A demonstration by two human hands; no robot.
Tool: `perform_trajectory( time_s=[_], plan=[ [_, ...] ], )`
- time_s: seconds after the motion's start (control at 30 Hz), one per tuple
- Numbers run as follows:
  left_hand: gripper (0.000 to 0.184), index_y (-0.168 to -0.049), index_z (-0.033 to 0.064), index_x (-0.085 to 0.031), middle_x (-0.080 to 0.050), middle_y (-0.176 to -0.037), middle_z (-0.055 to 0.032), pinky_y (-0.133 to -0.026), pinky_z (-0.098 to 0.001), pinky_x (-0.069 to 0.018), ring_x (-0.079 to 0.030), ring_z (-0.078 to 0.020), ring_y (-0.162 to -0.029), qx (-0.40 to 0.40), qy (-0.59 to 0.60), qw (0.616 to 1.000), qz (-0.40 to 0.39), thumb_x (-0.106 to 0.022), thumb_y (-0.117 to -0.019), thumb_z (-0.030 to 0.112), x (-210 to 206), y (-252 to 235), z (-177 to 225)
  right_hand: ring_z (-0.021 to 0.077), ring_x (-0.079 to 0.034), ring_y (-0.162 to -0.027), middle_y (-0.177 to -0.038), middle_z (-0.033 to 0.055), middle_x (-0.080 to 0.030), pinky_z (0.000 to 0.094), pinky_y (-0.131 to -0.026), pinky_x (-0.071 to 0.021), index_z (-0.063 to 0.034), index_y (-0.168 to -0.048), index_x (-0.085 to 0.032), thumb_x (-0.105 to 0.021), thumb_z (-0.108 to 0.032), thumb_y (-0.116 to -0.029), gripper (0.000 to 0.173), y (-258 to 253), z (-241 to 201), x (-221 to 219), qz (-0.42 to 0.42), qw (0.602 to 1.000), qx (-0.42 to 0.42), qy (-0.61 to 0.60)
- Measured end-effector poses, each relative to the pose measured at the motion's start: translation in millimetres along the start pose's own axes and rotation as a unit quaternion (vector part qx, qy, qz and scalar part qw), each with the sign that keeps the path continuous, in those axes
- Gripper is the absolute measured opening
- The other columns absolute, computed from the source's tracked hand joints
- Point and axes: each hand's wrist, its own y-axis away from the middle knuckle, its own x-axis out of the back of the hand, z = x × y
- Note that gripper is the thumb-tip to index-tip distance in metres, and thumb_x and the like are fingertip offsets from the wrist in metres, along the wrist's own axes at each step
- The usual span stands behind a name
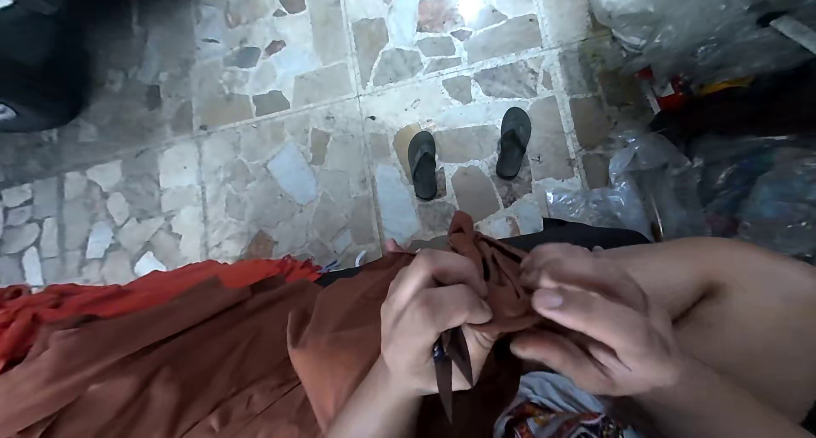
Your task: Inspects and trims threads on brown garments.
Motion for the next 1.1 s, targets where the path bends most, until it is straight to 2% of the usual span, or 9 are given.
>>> perform_trajectory(
  time_s=[0.1, 0.33, 0.5, 0.57, 0.67, 0.77, 0.87, 0.97, 1.1],
  plan=[
    [0.018, -0.095, 0.0124, -0.057, -0.061, -0.091, 0.0016, -0.078, -0.0163, -0.0521, -0.061, -0.0038, -0.087, 0.011, 0.028, 1.000, -0.004, -0.070, -0.0983, 0.025, 0.0, 0.0, -2.5, 0.0083, -0.061, -0.092, -0.099, 0.0058, -0.059, 0.0193, -0.083, -0.0537, -0.0069, -0.112, -0.062, -0.063, -0.016, -0.1009, 0.015, -0.3, -1.7, -0.4, 0.009, 1.000, 0.000, 0.020],
    [0.019, -0.096, 0.0086, -0.059, -0.062, -0.089, -0.0006, -0.077, -0.0187, -0.0529, -0.062, -0.0047, -0.084, 0.050, 0.072, 0.994, -0.065, -0.070, -0.0985, 0.023, 5.0, -0.8, -8.3, 0.0071, -0.060, -0.082, -0.091, 0.0049, -0.057, 0.0171, -0.075, -0.0520, -0.0076, -0.112, -0.059, -0.059, -0.018, -0.1030, 0.014, 1.9, -1.4, 11.4, 0.011, 0.998, 0.016, 0.063],
    [0.037, -0.124, 0.0150, -0.067, -0.067, -0.118, 0.0026, -0.090, -0.0245, -0.0566, -0.065, -0.0081, -0.105, 0.067, 0.048, 0.996, -0.046, -0.077, -0.0931, 0.033, 3.5, -1.3, -3.5, 0.0082, -0.060, -0.079, -0.087, 0.0059, -0.058, 0.0183, -0.073, -0.0523, -0.0062, -0.111, -0.060, -0.059, -0.018, -0.1032, 0.014, 2.4, 3.2, 14.9, 0.012, 0.998, 0.018, 0.058],
    [0.038, -0.127, 0.0131, -0.067, -0.066, -0.126, -0.0011, -0.095, -0.0266, -0.0571, -0.065, -0.0110, -0.112, 0.056, 0.025, 0.996, -0.062, -0.076, -0.0942, 0.030, 0.7, -1.8, -1.3, 0.0091, -0.059, -0.077, -0.087, 0.0069, -0.057, 0.0185, -0.072, -0.0519, -0.0056, -0.111, -0.062, -0.060, -0.017, -0.1028, 0.014, 4.2, 6.0, 15.3, 0.017, 0.998, 0.025, 0.063],
    [0.017, -0.109, 0.0076, -0.068, -0.069, -0.113, -0.0054, -0.091, -0.0238, -0.0557, -0.066, -0.0098, -0.104, 0.024, 0.013, 0.995, -0.101, -0.066, -0.1007, 0.022, -3.1, -1.8, -4.0, 0.0101, -0.059, -0.075, -0.085, 0.0080, -0.057, 0.0186, -0.070, -0.0516, -0.0044, -0.110, -0.062, -0.062, -0.016, -0.1018, 0.014, 4.3, 8.4, 13.8, 0.015, 0.997, 0.033, 0.063],
    [0.016, -0.107, 0.0087, -0.064, -0.068, -0.104, -0.0025, -0.087, -0.0225, -0.0560, -0.066, -0.0080, -0.097, 0.011, 0.010, 0.997, -0.081, -0.059, -0.1044, 0.023, 1.9, 0.5, -2.5, 0.0091, -0.063, -0.078, -0.084, 0.0071, -0.064, 0.0197, -0.073, -0.0536, -0.0054, -0.109, -0.064, -0.064, -0.022, -0.1023, 0.018, -1.2, 9.4, 12.9, -0.040, 0.998, -0.009, 0.054],
    [0.016, -0.105, 0.0162, -0.067, -0.069, -0.098, 0.0069, -0.081, -0.0186, -0.0556, -0.067, -0.0030, -0.091, 0.039, 0.010, 0.999, -0.014, -0.062, -0.1034, 0.031, 15.4, -1.2, 4.9, 0.0077, -0.065, -0.082, -0.083, 0.0056, -0.070, 0.0207, -0.077, -0.0531, -0.0037, -0.095, -0.071, -0.061, -0.027, -0.1026, 0.026, -3.9, 31.1, 21.4, -0.157, 0.984, -0.079, -0.001],
    [0.013, -0.106, 0.0188, -0.071, -0.071, -0.094, 0.0099, -0.080, -0.0192, -0.0538, -0.066, -0.0024, -0.087, 0.074, 0.112, 0.990, 0.046, -0.068, -0.0990, 0.029, 34.9, -2.5, 2.6, 0.0108, -0.063, -0.093, -0.091, 0.0027, -0.069, 0.0260, -0.082, -0.0508, -0.0081, -0.094, -0.073, -0.060, -0.030, -0.1007, 0.027, -2.7, 54.9, 39.3, -0.300, 0.942, -0.150, -0.025],
    [0.010, -0.101, 0.0159, -0.069, -0.069, -0.086, 0.0058, -0.075, -0.0222, -0.0539, -0.064, -0.0052, -0.078, 0.084, 0.188, 0.975, 0.084, -0.070, -0.0942, 0.024, 59.3, -5.6, -10.7, 0.0028, -0.065, -0.098, -0.101, -0.0032, -0.071, 0.0212, -0.084, -0.0546, -0.0118, -0.096, -0.075, -0.061, -0.028, -0.1003, 0.022, -7.9, 59.6, 59.2, -0.282, 0.937, -0.202, -0.042]
  ],
)
